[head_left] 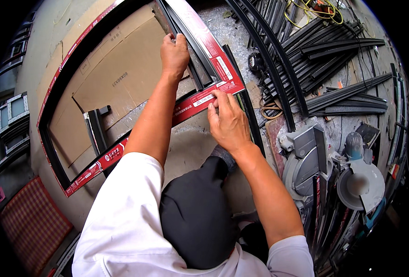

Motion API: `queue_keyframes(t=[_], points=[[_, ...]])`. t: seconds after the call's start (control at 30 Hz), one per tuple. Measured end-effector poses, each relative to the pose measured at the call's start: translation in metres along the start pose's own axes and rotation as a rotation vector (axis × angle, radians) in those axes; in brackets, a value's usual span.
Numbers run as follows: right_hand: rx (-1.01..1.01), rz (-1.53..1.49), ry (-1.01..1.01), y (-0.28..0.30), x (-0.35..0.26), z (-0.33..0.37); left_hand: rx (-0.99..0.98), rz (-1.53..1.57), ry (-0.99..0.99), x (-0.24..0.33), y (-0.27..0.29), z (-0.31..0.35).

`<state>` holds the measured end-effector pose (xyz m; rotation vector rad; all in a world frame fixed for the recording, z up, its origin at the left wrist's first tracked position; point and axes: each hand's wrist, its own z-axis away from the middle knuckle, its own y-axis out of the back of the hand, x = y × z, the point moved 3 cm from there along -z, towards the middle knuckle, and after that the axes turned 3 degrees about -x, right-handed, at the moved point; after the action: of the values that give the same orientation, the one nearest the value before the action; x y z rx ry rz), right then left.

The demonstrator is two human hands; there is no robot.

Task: The person measures and cuts long red and black window frame profiles using a miter saw. They use a tape measure to mark lengths, position the profiles on the saw, and cut them to size. The cut pieces are then placed into a larger frame assembly on the floor.

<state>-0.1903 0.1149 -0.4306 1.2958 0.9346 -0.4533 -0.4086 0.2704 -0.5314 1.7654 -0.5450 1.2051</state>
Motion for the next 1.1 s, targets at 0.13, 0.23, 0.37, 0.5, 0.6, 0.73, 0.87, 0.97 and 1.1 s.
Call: queue_keyframes(t=[0.13,0.23,0.37,0.5,0.6,0.73,0.87,0.97,1.1], points=[[0.0,-0.004,0.006,0.0,0.0,0.001,-0.054,0.022,0.094,-0.018,-0.001,0.001],[0.003,0.0,-0.004,0.0,0.003,0.002,-0.084,0.123,0.151,-0.001,-0.013,0.004],[-0.005,0.006,0.002,0.0,0.0,0.001,-0.006,0.259,0.045,0.012,-0.026,0.004],[-0.014,0.006,-0.006,0.001,0.001,0.002,-0.059,0.295,0.125,0.016,-0.028,0.005],[0.087,0.15,0.061,0.007,0.001,-0.002,-0.078,0.337,0.135,0.016,-0.03,0.004],[0.23,0.379,0.037,0.02,0.002,-0.025,-0.021,0.347,0.115,0.013,-0.031,0.004],[0.052,0.433,-0.206,0.011,0.007,-0.053,-0.039,0.342,0.157,0.015,-0.033,0.004],[-0.004,0.45,-0.316,0.008,0.01,-0.07,-0.063,0.365,0.18,0.018,-0.034,0.005],[0.006,0.447,-0.356,0.01,0.011,-0.081,-0.061,0.405,0.132,0.012,-0.036,0.003]])
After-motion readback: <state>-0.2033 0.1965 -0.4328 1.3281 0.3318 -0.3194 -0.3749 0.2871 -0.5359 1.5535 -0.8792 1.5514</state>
